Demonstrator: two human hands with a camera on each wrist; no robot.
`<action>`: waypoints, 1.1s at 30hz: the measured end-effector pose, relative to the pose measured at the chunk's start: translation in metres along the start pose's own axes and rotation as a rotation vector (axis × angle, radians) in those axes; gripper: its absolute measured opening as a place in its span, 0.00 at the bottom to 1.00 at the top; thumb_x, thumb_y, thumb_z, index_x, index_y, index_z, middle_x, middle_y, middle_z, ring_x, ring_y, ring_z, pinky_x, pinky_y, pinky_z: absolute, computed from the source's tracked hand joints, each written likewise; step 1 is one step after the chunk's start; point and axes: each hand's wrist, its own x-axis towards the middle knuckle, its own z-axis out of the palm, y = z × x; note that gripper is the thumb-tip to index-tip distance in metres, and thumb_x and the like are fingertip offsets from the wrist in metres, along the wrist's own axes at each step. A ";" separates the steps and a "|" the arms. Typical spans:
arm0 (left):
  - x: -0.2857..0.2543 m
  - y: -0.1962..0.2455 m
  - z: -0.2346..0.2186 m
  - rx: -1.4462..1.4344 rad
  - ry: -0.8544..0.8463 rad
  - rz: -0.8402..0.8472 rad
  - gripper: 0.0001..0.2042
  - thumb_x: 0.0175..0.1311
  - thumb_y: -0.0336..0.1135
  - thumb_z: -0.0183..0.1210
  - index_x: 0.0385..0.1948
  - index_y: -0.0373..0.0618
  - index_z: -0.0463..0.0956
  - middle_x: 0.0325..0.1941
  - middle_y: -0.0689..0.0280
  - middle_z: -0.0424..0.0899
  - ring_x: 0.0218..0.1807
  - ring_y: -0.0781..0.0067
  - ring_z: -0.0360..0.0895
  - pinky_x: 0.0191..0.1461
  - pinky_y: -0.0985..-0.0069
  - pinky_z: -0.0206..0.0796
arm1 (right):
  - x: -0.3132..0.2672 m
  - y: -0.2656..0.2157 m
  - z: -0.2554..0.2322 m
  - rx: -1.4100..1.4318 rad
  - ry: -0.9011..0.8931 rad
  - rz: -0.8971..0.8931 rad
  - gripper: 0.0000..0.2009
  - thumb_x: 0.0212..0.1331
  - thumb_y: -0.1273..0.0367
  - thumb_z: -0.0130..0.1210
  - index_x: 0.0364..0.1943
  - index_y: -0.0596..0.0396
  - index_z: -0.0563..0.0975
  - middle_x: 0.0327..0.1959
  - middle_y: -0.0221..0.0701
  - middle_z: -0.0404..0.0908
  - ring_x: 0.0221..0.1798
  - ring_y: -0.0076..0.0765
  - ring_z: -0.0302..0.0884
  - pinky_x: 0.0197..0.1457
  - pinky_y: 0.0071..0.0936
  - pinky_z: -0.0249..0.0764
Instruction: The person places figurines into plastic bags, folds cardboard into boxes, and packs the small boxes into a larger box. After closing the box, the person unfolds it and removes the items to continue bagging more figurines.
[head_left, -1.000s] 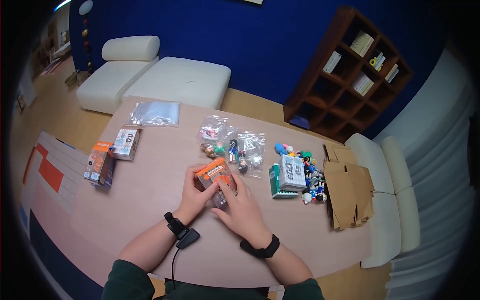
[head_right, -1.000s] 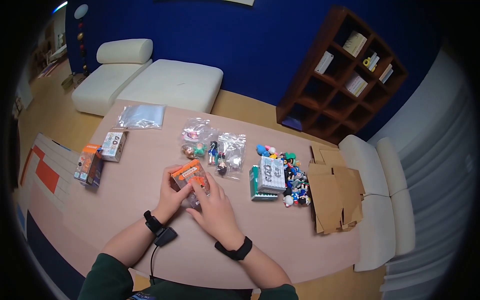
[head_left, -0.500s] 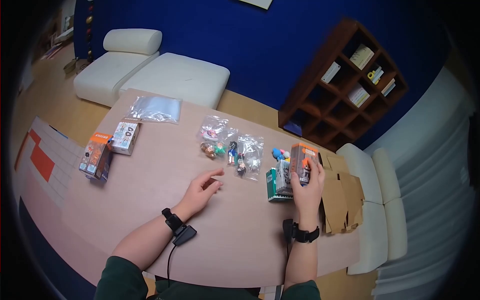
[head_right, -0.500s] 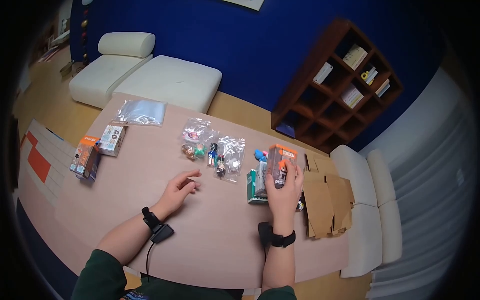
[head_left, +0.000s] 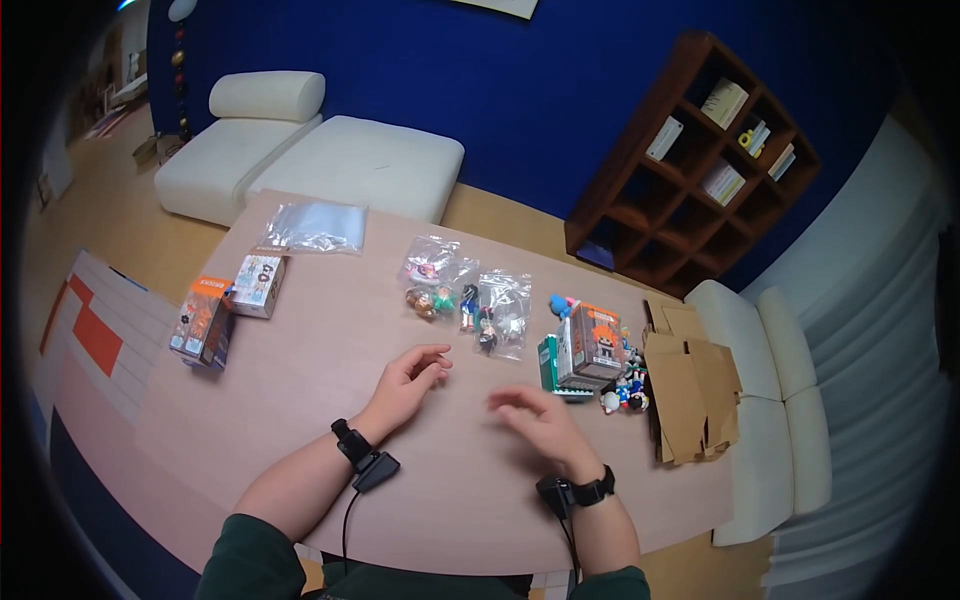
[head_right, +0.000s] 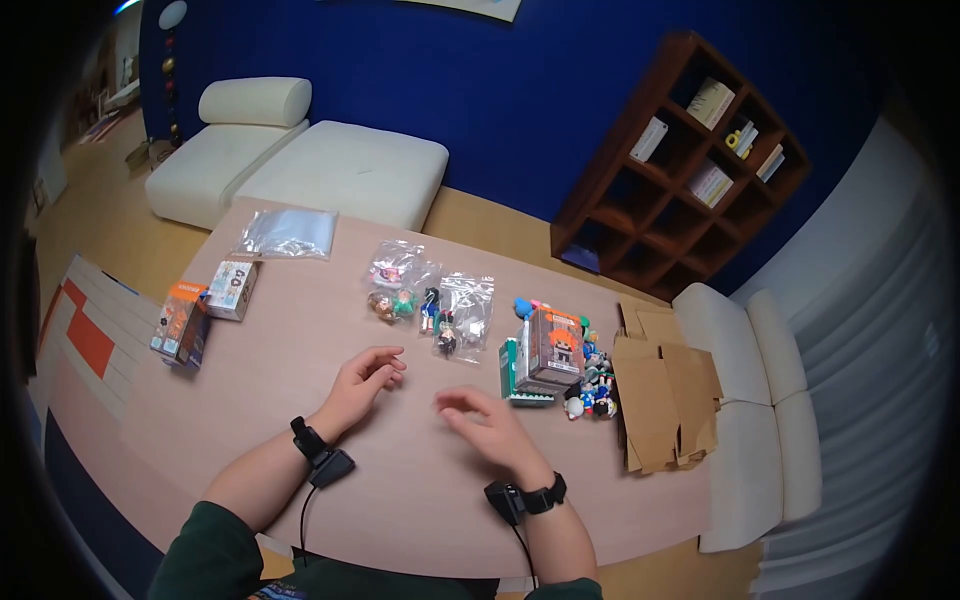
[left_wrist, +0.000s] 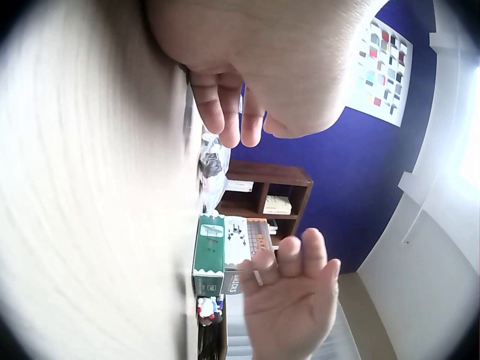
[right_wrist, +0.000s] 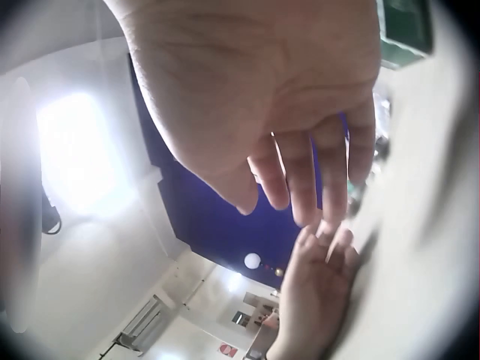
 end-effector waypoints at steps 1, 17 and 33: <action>0.000 -0.002 0.000 0.009 -0.001 -0.001 0.16 0.75 0.28 0.52 0.62 0.40 0.74 0.48 0.65 0.83 0.47 0.79 0.79 0.53 0.79 0.71 | 0.001 0.012 0.013 0.325 -0.170 0.173 0.15 0.68 0.67 0.60 0.55 0.59 0.78 0.50 0.34 0.83 0.53 0.32 0.80 0.59 0.31 0.76; 0.001 0.000 -0.001 0.042 0.081 -0.027 0.19 0.74 0.24 0.50 0.66 0.39 0.68 0.49 0.61 0.82 0.49 0.75 0.80 0.54 0.75 0.74 | 0.000 0.075 0.025 1.209 -0.099 0.329 0.14 0.73 0.72 0.51 0.60 0.59 0.73 0.47 0.33 0.79 0.48 0.29 0.79 0.54 0.27 0.78; 0.016 0.065 -0.142 1.723 0.645 0.026 0.41 0.60 0.40 0.67 0.75 0.45 0.56 0.73 0.38 0.60 0.75 0.35 0.57 0.78 0.44 0.47 | 0.002 0.085 0.023 1.402 -0.116 0.296 0.16 0.72 0.72 0.52 0.61 0.58 0.72 0.47 0.35 0.79 0.49 0.32 0.79 0.55 0.30 0.76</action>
